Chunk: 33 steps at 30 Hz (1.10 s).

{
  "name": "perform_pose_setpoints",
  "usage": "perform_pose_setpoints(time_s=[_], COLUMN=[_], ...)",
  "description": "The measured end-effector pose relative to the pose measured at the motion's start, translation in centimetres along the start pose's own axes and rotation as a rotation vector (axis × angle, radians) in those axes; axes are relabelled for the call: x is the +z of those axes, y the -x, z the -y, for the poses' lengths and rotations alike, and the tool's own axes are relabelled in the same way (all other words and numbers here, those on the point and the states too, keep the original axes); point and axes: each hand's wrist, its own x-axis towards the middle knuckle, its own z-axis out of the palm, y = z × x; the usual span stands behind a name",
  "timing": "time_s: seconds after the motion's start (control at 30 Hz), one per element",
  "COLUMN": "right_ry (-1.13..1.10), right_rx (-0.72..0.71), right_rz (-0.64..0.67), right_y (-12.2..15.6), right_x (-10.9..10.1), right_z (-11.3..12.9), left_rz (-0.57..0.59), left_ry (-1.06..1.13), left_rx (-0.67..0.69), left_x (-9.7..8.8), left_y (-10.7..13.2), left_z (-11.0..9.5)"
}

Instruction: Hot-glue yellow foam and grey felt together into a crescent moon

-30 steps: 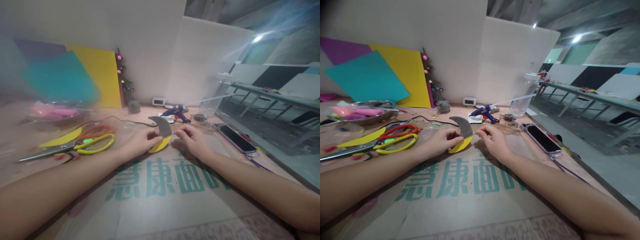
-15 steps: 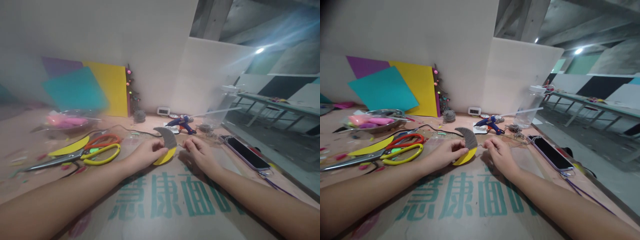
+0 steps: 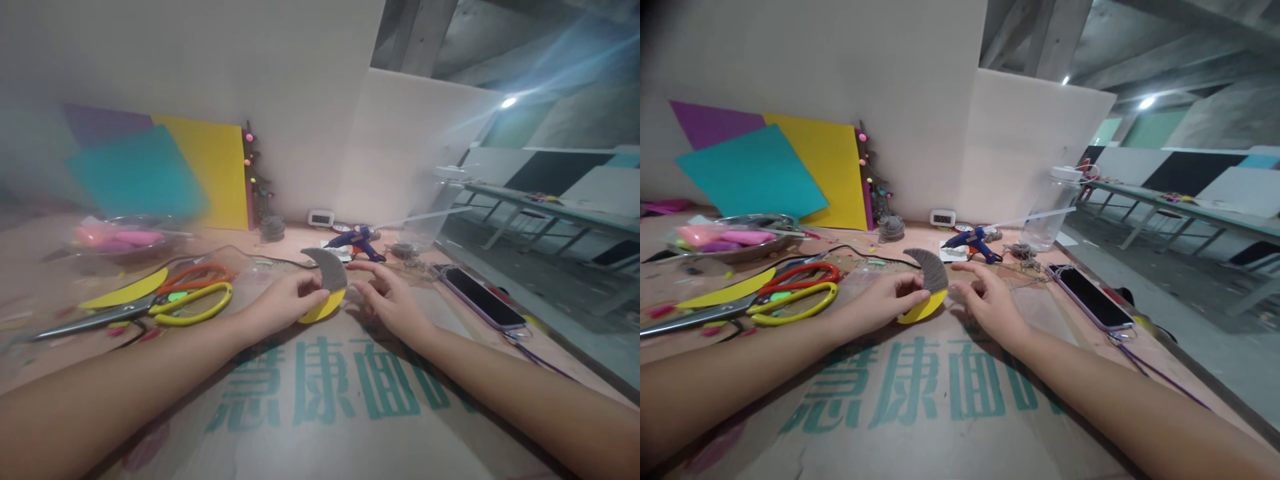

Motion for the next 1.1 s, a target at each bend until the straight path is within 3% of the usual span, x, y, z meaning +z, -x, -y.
perform_pose_setpoints(time_s=[0.13,0.3,0.5,0.77,1.1], right_ry=[-0.175,-0.125,0.061,-0.096,-0.276], right_rx=[0.083,0.142,0.073,0.206,0.146], right_rz=[0.024,0.156,0.211,0.311,0.25], right_y=[0.4,0.2,-0.1,-0.3,-0.2], right_x=[0.3,0.5,0.3,-0.1,0.2], right_z=[0.0,0.1,0.4,-0.1,-0.1], left_rz=[-0.002,0.014,0.085,0.122,0.123], left_ry=[0.014,0.005,-0.11,-0.173,-0.029], left_rx=[0.003,0.005,0.122,0.12,0.071], left_x=[0.1,0.2,-0.1,-0.2,0.0], left_y=[0.0,-0.2,-0.1,0.2,0.2], left_z=[0.0,0.2,0.1,-0.6,-0.5])
